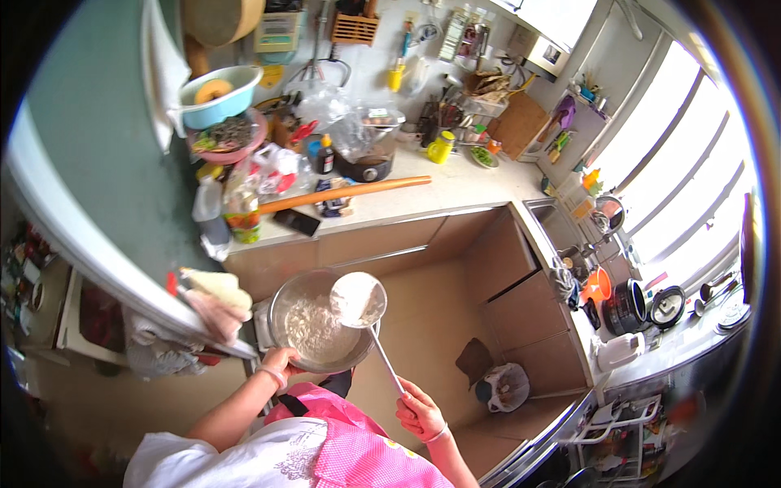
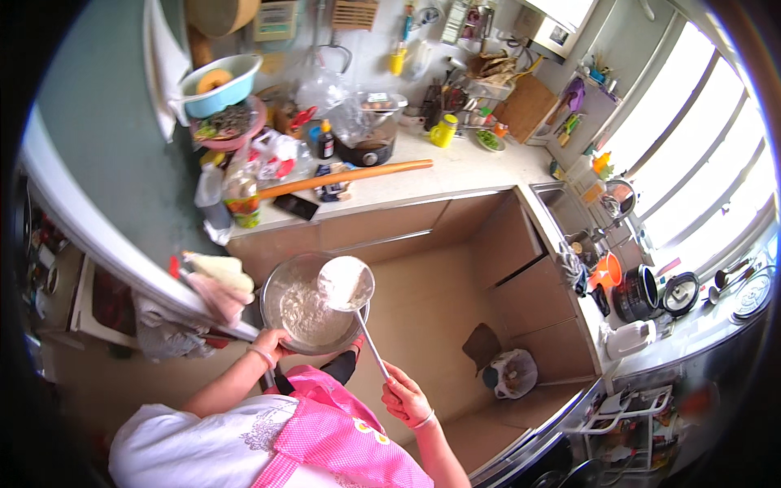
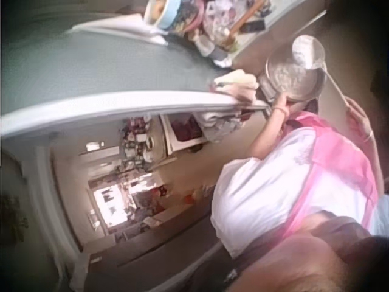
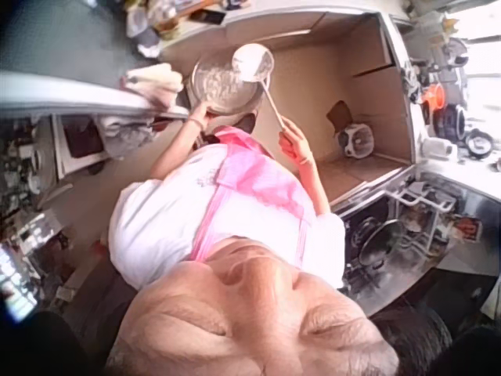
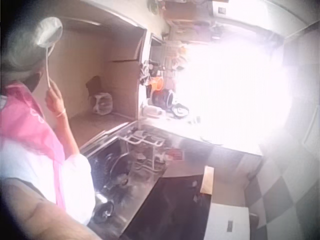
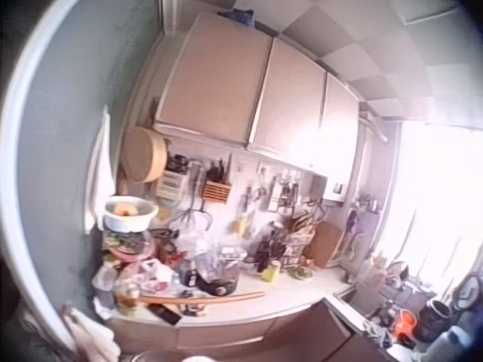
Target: The person retrieves a metal bowl, fills it with water, and washes their hands. They then scoop flour from a plastic bag into the bowl, add water, and mix the ingredients by hand to form a dough.
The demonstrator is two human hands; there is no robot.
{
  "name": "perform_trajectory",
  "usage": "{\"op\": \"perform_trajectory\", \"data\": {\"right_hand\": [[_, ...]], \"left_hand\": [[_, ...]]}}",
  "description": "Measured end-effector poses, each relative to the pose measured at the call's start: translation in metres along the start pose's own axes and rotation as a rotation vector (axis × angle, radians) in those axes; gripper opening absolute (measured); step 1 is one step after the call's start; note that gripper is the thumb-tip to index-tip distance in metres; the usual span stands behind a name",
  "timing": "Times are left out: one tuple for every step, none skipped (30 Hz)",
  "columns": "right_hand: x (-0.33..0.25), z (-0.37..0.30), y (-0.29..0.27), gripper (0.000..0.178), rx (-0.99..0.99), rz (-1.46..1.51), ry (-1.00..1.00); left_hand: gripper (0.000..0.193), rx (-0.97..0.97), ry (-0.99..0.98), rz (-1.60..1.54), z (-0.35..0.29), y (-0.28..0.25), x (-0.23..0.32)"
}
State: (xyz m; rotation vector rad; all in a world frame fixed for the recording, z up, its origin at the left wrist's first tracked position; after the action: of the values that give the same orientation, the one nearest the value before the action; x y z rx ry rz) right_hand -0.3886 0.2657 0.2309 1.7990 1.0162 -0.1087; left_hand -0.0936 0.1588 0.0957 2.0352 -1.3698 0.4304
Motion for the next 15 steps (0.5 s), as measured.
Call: {"op": "perform_trajectory", "data": {"right_hand": [[-0.02,0.006,-0.006,0.039,-0.007,-0.001,-0.049],[-0.041,0.015,-0.013,0.039,-0.014,-0.001,-0.097],[-0.064,0.023,-0.018,0.039,0.01,-0.019,-0.144],[-0.087,0.032,-0.027,0.039,0.04,-0.019,-0.178],[-0.109,0.041,-0.038,0.039,0.069,-0.019,-0.213],[-0.134,0.046,-0.052,0.039,0.114,-0.011,-0.252],[-0.157,0.05,-0.052,0.036,0.166,-0.014,-0.261],[-0.184,0.056,-0.058,0.035,0.175,-0.041,-0.296],[-0.204,0.064,-0.069,0.034,0.187,-0.055,-0.327],[-0.224,0.073,-0.08,0.034,0.199,-0.059,-0.344],[-0.246,0.079,-0.083,0.033,0.245,-0.081,-0.37],[-0.267,0.083,-0.083,0.033,0.225,-0.065,-0.396],[-0.285,0.086,-0.085,0.032,0.216,-0.044,-0.426],[-0.303,0.091,-0.089,0.032,0.205,-0.024,-0.453],[-0.32,0.099,-0.1,0.031,0.268,-0.064,-0.452]], "left_hand": [[0.018,-0.034,0.021,0.013,0.018,0.03,0.012],[0.021,-0.067,0.041,0.026,0.037,0.058,0.024],[0.021,-0.099,0.027,0.034,0.06,0.088,0.032],[0.02,-0.132,0.02,0.044,0.086,0.118,0.039],[0.021,-0.13,-0.021,0.049,0.117,0.144,0.04],[0.02,-0.148,-0.01,0.079,0.118,0.192,0.057],[0.018,-0.169,-0.026,0.12,0.133,0.225,0.067],[0.017,-0.191,-0.042,0.16,0.148,0.258,0.076],[0.016,-0.202,-0.031,0.187,0.165,0.288,0.087],[0.014,-0.197,-0.028,0.217,0.184,0.319,0.099],[0.015,-0.184,-0.048,0.158,0.205,0.346,0.105],[0.016,-0.22,-0.052,0.141,0.226,0.373,0.111],[0.022,-0.211,-0.045,0.136,0.24,0.403,0.121],[0.023,-0.222,-0.046,0.145,0.252,0.429,0.131],[0.023,-0.237,-0.05,0.155,0.262,0.456,0.139]]}}
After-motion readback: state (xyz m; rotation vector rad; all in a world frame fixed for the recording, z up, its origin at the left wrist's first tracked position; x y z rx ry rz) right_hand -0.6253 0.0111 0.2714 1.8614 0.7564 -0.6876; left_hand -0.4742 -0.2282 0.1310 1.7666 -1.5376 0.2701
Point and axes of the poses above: each hand's wrist, its own z-axis towards the middle knuckle, its own y-axis out of the palm, x = y × z, the point moved 6 cm from there along z, towards the middle knuckle, and after that the axes turned 7 degrees about z, right-handed, at the moved point
